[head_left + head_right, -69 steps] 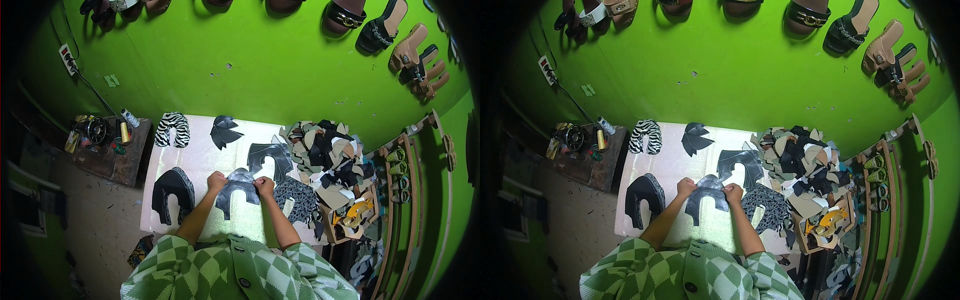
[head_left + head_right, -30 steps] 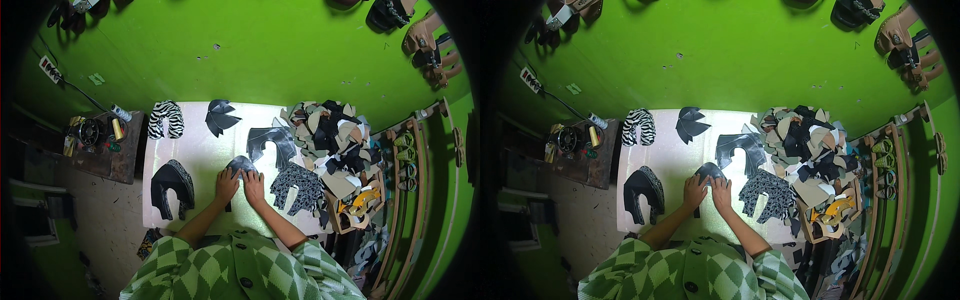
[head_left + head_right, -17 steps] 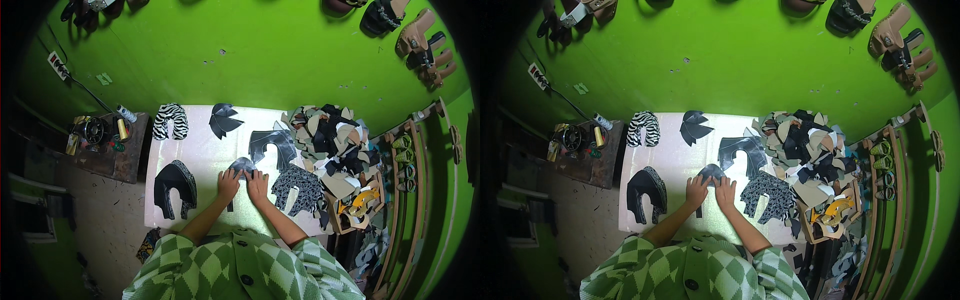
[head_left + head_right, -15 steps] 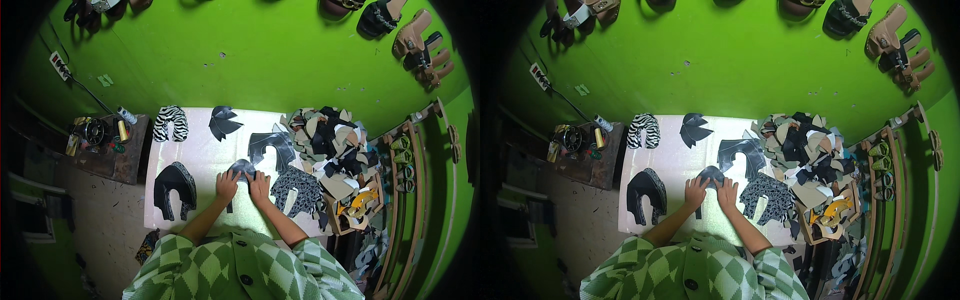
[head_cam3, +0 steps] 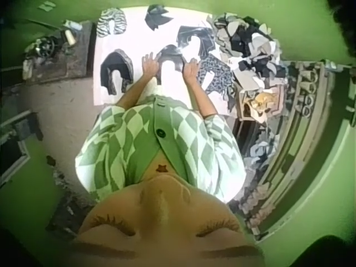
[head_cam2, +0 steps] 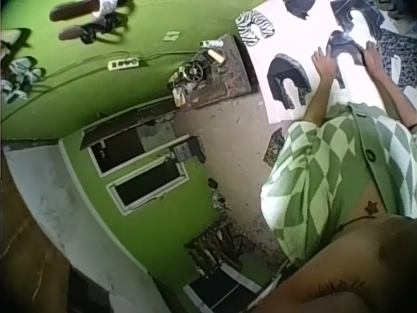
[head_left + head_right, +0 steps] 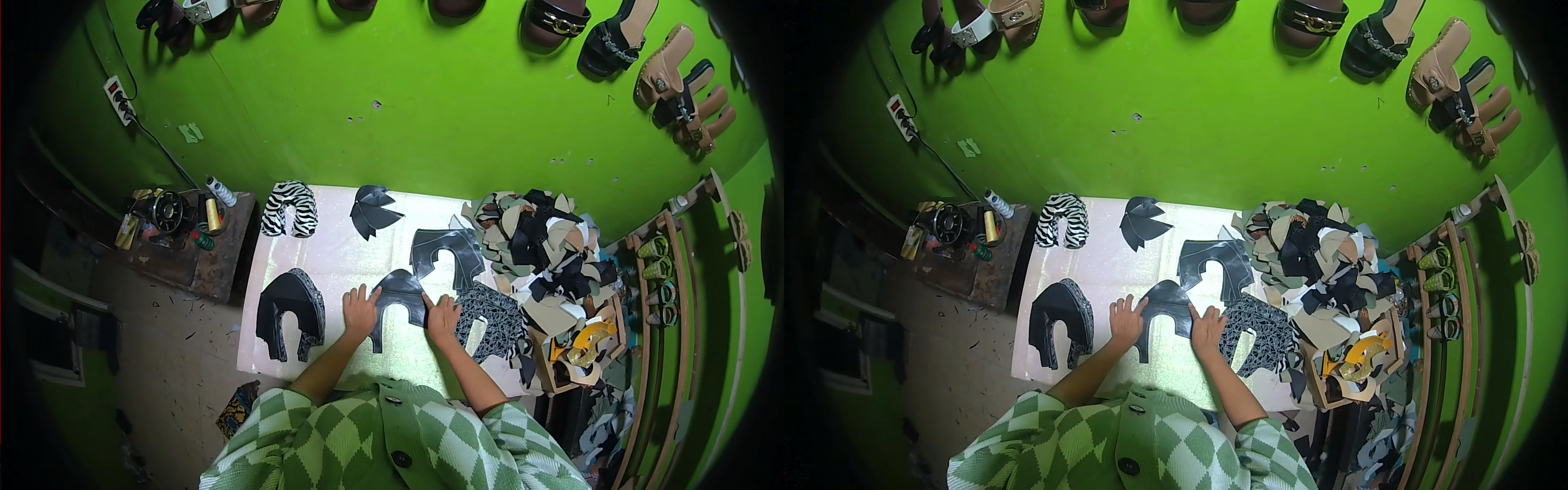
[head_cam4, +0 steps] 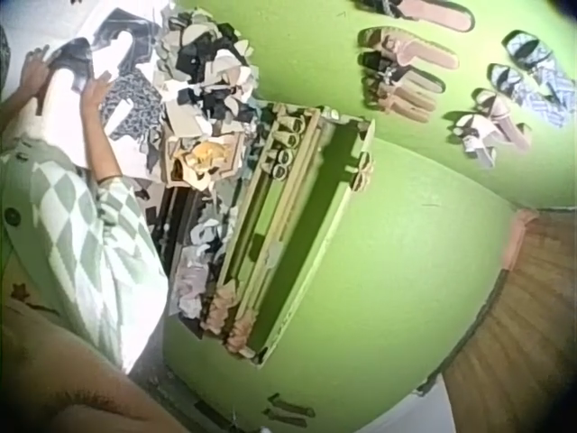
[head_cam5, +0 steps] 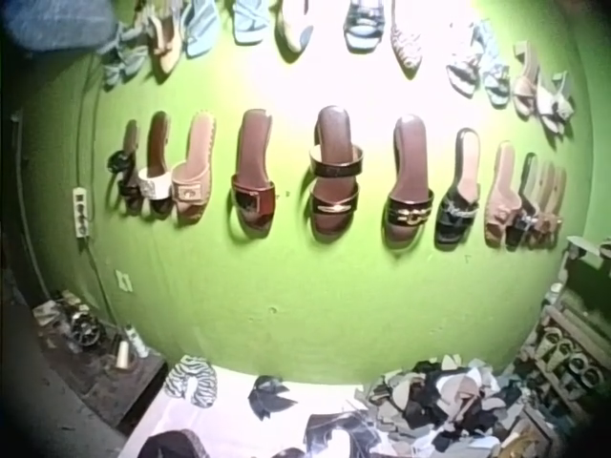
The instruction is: Arranging and inspecting pre-cut leather and fabric components for shoe uppers on a workshop table.
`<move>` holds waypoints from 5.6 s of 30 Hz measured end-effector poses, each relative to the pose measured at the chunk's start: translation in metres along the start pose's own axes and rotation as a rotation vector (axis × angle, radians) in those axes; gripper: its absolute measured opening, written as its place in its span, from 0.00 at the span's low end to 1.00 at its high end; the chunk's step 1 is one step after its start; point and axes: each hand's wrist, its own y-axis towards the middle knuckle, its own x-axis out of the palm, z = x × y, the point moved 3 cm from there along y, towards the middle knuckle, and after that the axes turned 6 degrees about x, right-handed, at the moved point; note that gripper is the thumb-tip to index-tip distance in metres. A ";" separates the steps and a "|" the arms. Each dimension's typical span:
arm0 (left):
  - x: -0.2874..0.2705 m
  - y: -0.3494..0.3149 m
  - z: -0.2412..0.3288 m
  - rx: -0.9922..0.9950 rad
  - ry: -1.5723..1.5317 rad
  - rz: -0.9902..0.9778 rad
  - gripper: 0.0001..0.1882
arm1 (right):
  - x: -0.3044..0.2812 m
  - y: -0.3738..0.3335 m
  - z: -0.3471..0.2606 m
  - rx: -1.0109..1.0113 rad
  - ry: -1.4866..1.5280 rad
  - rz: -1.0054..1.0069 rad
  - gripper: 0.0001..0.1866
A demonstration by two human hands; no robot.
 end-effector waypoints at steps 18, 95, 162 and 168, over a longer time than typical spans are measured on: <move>0.030 0.045 -0.020 -0.456 -0.493 -0.144 0.17 | 0.011 0.048 -0.002 0.396 0.476 -0.321 0.17; -0.095 -0.030 -0.185 -0.421 -0.426 0.402 0.16 | 0.046 0.037 -0.133 0.463 1.357 -0.328 0.19; -0.010 0.082 -0.003 -0.187 -0.972 0.014 0.11 | -0.060 0.087 0.071 0.299 0.741 0.200 0.11; 0.026 0.008 -0.041 -0.332 -0.704 -0.462 0.15 | 0.009 0.008 0.047 0.300 0.692 -0.290 0.16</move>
